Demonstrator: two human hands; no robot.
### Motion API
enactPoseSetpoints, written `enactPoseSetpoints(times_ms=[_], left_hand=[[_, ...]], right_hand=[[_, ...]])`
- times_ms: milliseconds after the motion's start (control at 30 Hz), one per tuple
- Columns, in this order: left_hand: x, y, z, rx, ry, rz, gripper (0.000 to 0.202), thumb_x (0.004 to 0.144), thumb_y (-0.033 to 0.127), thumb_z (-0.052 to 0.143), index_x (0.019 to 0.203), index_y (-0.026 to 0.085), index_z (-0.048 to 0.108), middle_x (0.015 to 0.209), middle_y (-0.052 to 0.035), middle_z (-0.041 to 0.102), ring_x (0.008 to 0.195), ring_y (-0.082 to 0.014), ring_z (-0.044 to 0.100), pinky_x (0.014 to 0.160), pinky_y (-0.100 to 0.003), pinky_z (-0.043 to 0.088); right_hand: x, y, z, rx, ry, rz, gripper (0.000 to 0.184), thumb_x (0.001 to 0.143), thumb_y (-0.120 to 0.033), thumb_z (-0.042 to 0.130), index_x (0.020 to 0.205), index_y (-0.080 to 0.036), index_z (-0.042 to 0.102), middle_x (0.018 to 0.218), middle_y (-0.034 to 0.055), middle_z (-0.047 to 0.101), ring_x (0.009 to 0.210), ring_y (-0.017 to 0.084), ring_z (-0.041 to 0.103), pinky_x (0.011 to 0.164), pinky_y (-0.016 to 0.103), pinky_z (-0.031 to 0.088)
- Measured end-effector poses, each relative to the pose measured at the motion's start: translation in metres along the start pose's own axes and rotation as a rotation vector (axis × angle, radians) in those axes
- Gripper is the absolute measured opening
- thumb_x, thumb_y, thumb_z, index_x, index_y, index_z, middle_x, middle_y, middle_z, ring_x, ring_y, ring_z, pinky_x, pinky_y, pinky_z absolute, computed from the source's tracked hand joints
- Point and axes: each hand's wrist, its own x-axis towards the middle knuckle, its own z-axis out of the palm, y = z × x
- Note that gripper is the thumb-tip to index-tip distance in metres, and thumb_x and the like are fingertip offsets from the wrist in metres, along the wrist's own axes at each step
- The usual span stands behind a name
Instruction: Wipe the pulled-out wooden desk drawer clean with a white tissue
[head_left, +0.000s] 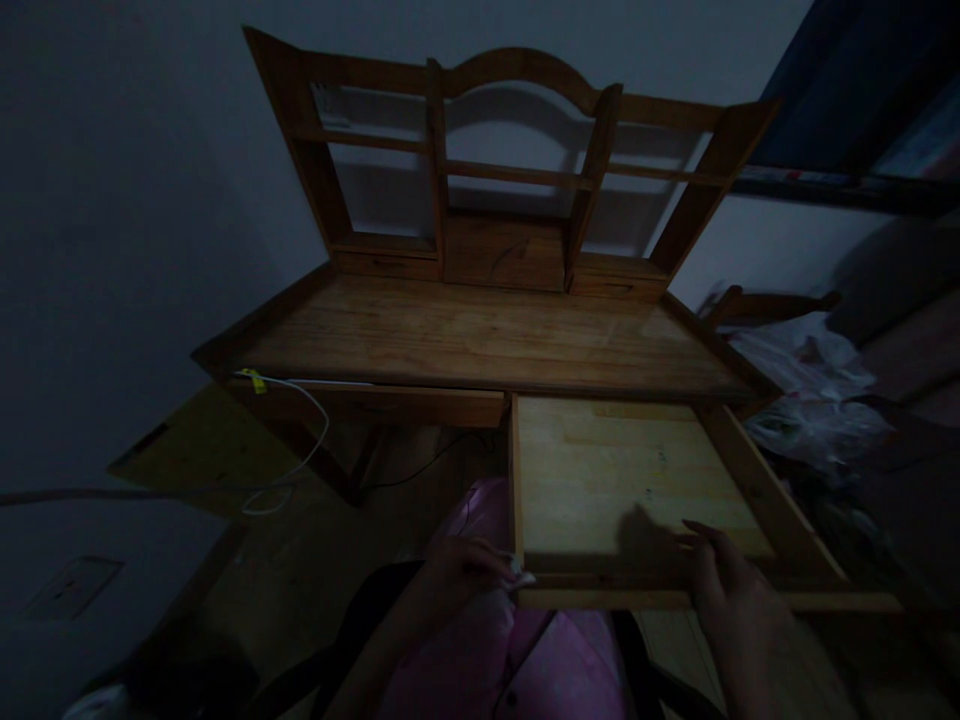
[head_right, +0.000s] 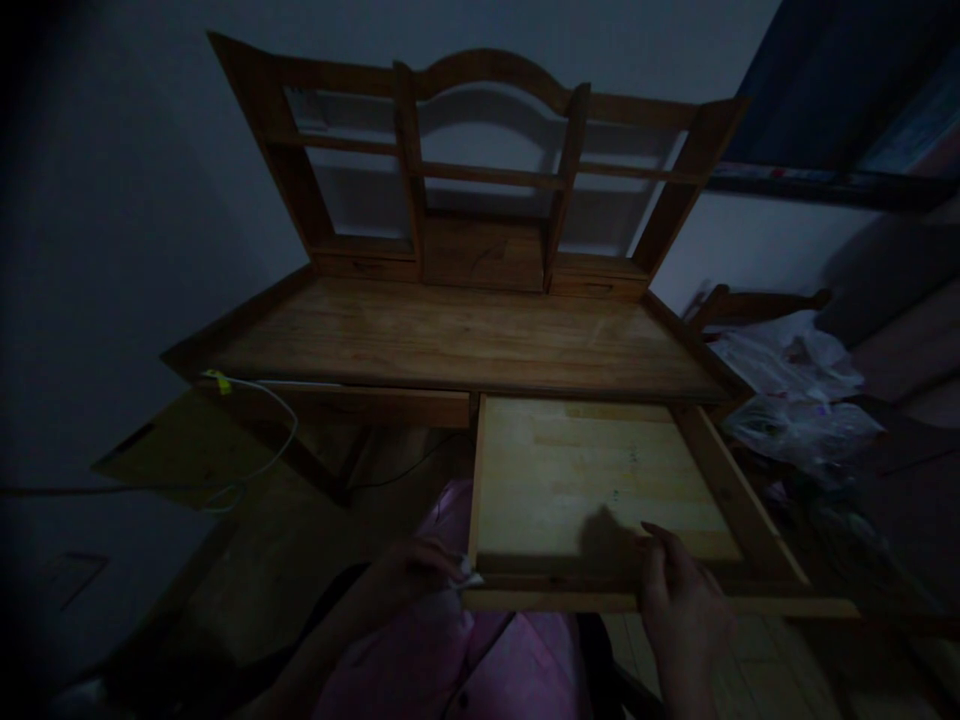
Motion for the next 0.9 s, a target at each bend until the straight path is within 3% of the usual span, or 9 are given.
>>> enactPoseSetpoints(times_ms=[100,200,267,400,600,767,900], left_hand=[[0.002,0.003,-0.023,0.152,0.078,0.076,0.018,0.083,0.027,0.063,0.079,0.022,0.08,0.087,-0.0081,0.076,0.083,-0.0186,0.069,0.076,-0.027,0.051],[0.007,0.005,-0.039,0.228,0.303,0.008,0.023,0.085,0.023,0.056,0.09,0.023,0.079,0.101,-0.0065,0.075,0.094,-0.019,0.069,0.081,-0.029,0.05],[0.01,0.003,-0.039,0.242,0.379,-0.06,0.025,0.085,0.021,0.054,0.09,0.023,0.078,0.102,-0.0046,0.075,0.095,-0.0187,0.069,0.083,-0.029,0.05],[0.011,-0.012,-0.011,0.203,0.304,-0.135,0.024,0.079,0.016,0.053,0.086,0.02,0.076,0.093,-0.0047,0.075,0.087,-0.0185,0.069,0.078,-0.028,0.05],[0.007,-0.034,0.033,-0.003,0.125,-0.088,0.016,0.068,0.009,0.048,0.07,0.018,0.061,0.074,-0.0004,0.065,0.077,-0.0155,0.061,0.071,-0.025,0.045],[0.01,-0.042,0.036,-0.208,0.07,-0.184,0.002,0.066,0.019,0.053,0.066,0.019,0.056,0.067,0.0025,0.057,0.073,-0.0151,0.054,0.069,-0.025,0.041],[0.006,-0.037,0.033,-0.317,0.037,-0.226,0.007,0.063,0.02,0.057,0.068,0.018,0.061,0.067,0.0026,0.057,0.07,-0.014,0.052,0.066,-0.024,0.037]], right_hand=[[0.0,-0.002,-0.003,0.021,-0.007,-0.019,0.042,0.095,-0.044,0.037,0.118,-0.027,0.069,0.085,0.0071,0.074,0.079,0.026,0.066,0.057,0.029,0.038],[-0.001,-0.004,-0.005,0.019,0.0,-0.01,0.042,0.095,-0.044,0.038,0.118,-0.028,0.069,0.087,0.0066,0.074,0.08,0.026,0.066,0.058,0.029,0.038],[0.0,-0.005,-0.005,0.019,0.006,0.009,0.042,0.095,-0.045,0.038,0.117,-0.028,0.069,0.088,0.0068,0.073,0.08,0.026,0.066,0.057,0.029,0.037],[0.001,-0.005,-0.004,-0.001,-0.025,0.039,0.042,0.095,-0.045,0.038,0.117,-0.029,0.069,0.083,0.0068,0.072,0.074,0.026,0.065,0.055,0.029,0.036],[0.0,-0.002,-0.003,0.007,-0.034,0.012,0.042,0.095,-0.043,0.038,0.12,-0.028,0.068,0.082,0.0072,0.072,0.071,0.025,0.064,0.057,0.029,0.036],[0.0,0.0,-0.001,-0.018,-0.028,-0.007,0.043,0.095,-0.043,0.037,0.119,-0.028,0.068,0.079,0.007,0.071,0.071,0.025,0.063,0.055,0.028,0.033],[-0.001,-0.001,-0.001,-0.01,0.0,0.006,0.042,0.095,-0.043,0.037,0.119,-0.028,0.069,0.082,0.0075,0.072,0.072,0.026,0.064,0.056,0.029,0.035]])
